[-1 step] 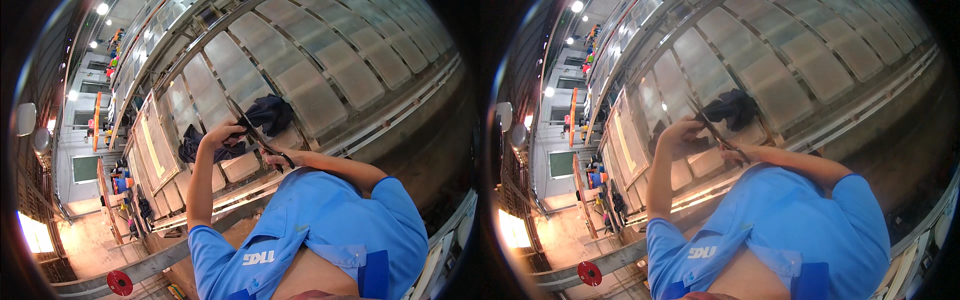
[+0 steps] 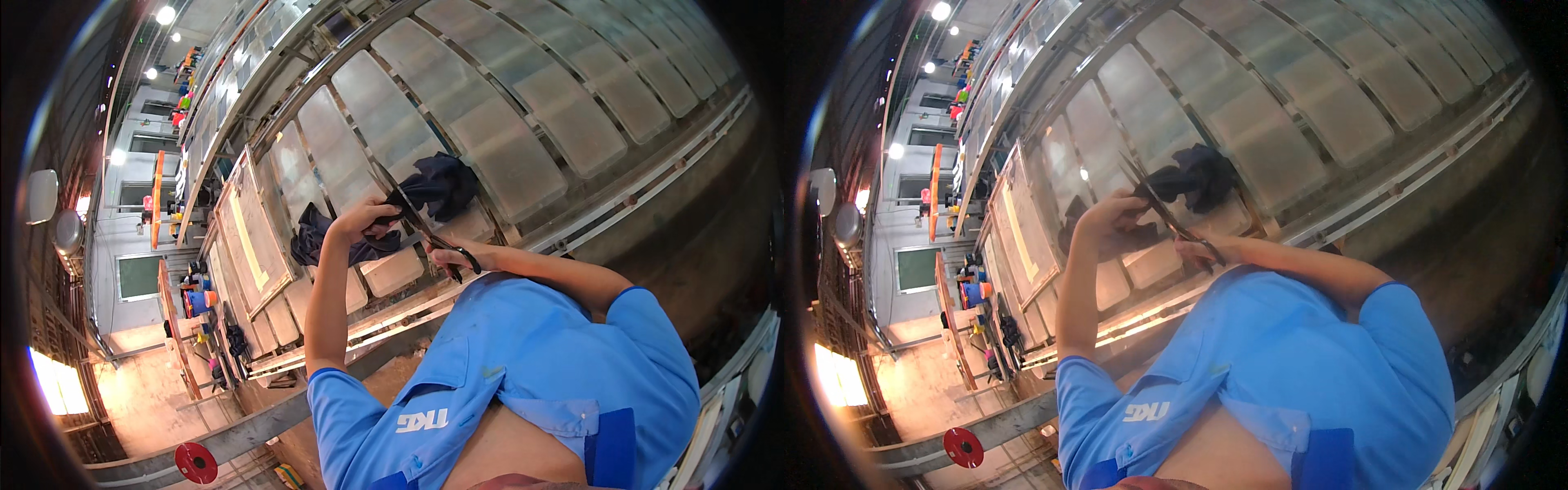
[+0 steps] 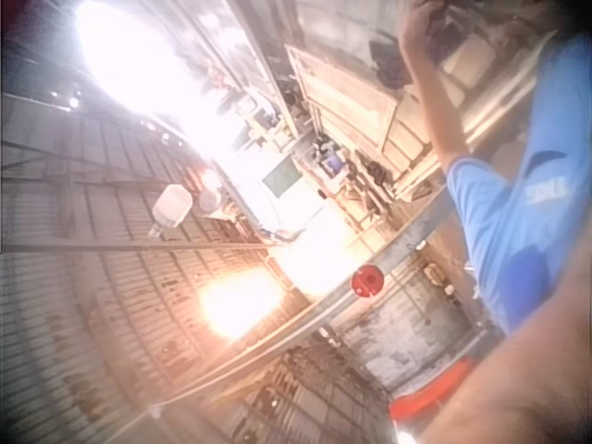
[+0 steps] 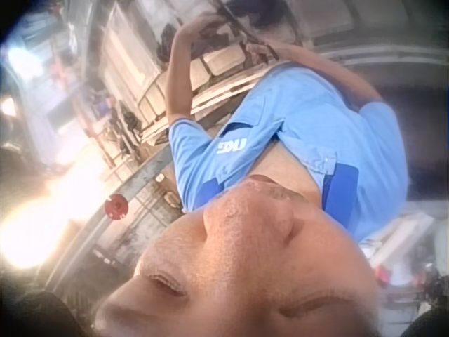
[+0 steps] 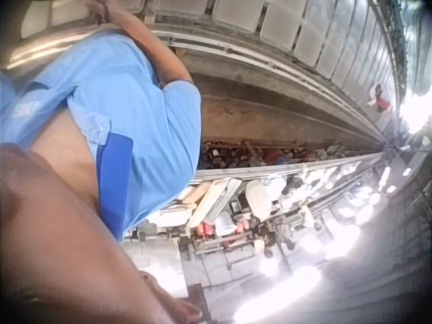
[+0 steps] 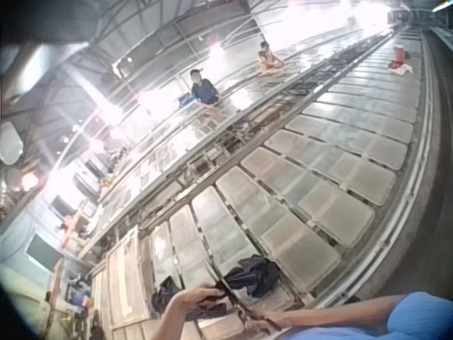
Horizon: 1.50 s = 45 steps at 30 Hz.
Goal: The person uses large shears to cut a piece of black fabric into smaller strips on a metal workbench. The person handles the fabric and shears directly, cutting the material into multiple pieces and placing them on the table.
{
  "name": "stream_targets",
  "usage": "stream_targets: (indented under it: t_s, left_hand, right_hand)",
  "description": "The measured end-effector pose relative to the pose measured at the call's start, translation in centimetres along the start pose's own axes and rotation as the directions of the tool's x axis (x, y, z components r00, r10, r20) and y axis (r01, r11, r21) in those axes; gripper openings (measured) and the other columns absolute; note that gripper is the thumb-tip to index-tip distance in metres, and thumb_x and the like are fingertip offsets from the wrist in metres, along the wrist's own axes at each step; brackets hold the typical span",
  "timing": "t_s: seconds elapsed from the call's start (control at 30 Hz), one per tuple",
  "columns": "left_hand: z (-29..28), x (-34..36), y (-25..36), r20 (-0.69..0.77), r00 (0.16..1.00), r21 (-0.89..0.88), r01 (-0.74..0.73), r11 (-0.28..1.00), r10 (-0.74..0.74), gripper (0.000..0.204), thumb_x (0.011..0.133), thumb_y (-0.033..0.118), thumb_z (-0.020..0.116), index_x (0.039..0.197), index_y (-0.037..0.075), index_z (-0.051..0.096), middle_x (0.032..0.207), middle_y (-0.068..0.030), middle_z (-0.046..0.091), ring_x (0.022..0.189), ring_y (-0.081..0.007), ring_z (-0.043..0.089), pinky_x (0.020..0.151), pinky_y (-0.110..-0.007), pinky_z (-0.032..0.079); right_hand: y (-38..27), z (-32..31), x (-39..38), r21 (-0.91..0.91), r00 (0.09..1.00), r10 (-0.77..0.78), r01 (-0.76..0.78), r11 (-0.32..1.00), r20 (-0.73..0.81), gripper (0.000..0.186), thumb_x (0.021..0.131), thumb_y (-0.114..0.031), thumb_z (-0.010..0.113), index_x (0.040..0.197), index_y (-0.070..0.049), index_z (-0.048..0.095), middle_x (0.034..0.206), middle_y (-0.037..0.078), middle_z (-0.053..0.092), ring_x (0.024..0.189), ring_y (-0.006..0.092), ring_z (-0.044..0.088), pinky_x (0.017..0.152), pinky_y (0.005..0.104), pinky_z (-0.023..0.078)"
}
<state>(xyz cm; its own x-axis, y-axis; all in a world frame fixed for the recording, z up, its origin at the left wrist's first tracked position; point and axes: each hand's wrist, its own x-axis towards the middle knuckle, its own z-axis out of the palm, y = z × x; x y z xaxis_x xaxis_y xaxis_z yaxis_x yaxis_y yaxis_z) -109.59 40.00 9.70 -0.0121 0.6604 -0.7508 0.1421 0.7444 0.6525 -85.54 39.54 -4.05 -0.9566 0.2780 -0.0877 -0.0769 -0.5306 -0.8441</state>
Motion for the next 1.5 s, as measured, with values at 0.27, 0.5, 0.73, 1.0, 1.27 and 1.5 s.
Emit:
stream_targets:
  t_s: [0.27, 0.5, 0.73, 1.0, 1.27, 1.5]
  left_hand:
    - [-0.5, -0.2, 0.1, -0.027, 0.999, -0.137, 0.023, 0.99, -0.027, 0.021, 0.09, 0.02, 0.068, 0.085, 0.005, 0.054, 0.067, -0.0001, 0.051, 0.048, -0.0074, 0.04, 0.046, -0.025, 0.032]
    - [1.3, -0.5, -1.6, 0.096, 0.995, 0.101, -0.049, 0.994, 0.039, 0.03, 0.09, 0.033, 0.07, 0.089, 0.005, 0.059, 0.067, 0.002, 0.052, 0.055, -0.0066, 0.046, 0.05, -0.024, 0.035]
    - [6.1, 1.4, -6.2, 0.289, 0.949, 0.628, -0.285, 0.724, 0.123, 0.038, 0.077, 0.037, 0.078, 0.09, 0.004, 0.067, 0.075, -0.0029, 0.064, 0.064, -0.0094, 0.058, 0.055, -0.028, 0.046]
    - [3.1, 1.0, -7.6, 0.259, 0.965, 0.469, -0.159, 0.869, 0.036, 0.036, 0.082, 0.02, 0.078, 0.115, 0.007, 0.072, 0.098, -0.0044, 0.072, 0.091, -0.0114, 0.064, 0.086, -0.03, 0.048]
    - [-0.8, 0.3, -4.3, -0.018, 0.963, -0.395, -0.254, 0.883, 0.269, 0.035, 0.101, 0.033, 0.056, 0.093, -0.001, 0.06, 0.059, 0.0025, 0.042, 0.05, -0.007, 0.036, 0.054, -0.027, 0.037]
    - [-6.1, 0.0, 2.9, -0.245, 0.922, -0.151, -0.343, 0.927, 0.301, 0.047, 0.101, 0.046, 0.052, 0.102, -0.001, 0.06, 0.062, 0.0019, 0.046, 0.046, -0.0075, 0.035, 0.056, -0.027, 0.04]
  right_hand:
    - [-2.6, 0.1, -1.1, -0.1, 0.974, -0.021, -0.002, 0.995, -0.227, 0.035, 0.091, -0.036, 0.072, 0.093, -0.004, 0.061, 0.071, 0.002, 0.059, 0.058, 0.0097, 0.055, 0.051, 0.0256, 0.045]
    - [-0.9, -0.9, 0.2, -0.051, 0.949, -0.032, 0.017, 0.999, -0.315, 0.049, 0.088, -0.038, 0.074, 0.111, -0.002, 0.049, 0.088, 0.008, 0.06, 0.068, 0.0122, 0.061, 0.057, 0.0257, 0.048]
    - [-0.6, -0.9, -0.1, -0.069, 0.94, -0.14, 0.125, 0.99, -0.312, 0.049, 0.083, -0.024, 0.079, 0.116, -0.007, 0.046, 0.095, 0.005, 0.057, 0.085, 0.0117, 0.06, 0.069, 0.0275, 0.047]
    - [-6.7, -3.3, -2.4, -0.071, 0.788, -0.278, 0.288, 0.955, -0.55, 0.04, 0.081, -0.018, 0.078, 0.112, -0.008, 0.057, 0.099, 0.002, 0.054, 0.096, 0.0103, 0.054, 0.084, 0.0267, 0.044]
    - [-3.7, -6.9, -2.8, -0.132, 0.87, -0.169, 0.121, 0.984, -0.463, 0.053, 0.086, -0.024, 0.077, 0.125, -0.008, 0.044, 0.093, 0.004, 0.053, 0.08, 0.0116, 0.058, 0.07, 0.0288, 0.051]
    - [-2.4, -3.2, -2.0, -0.011, 0.994, 0.008, -0.007, 1.0, 0.106, 0.067, 0.096, -0.046, 0.06, 0.137, -0.002, 0.028, 0.097, 0.006, 0.05, 0.089, 0.0155, 0.055, 0.084, 0.0321, 0.05]
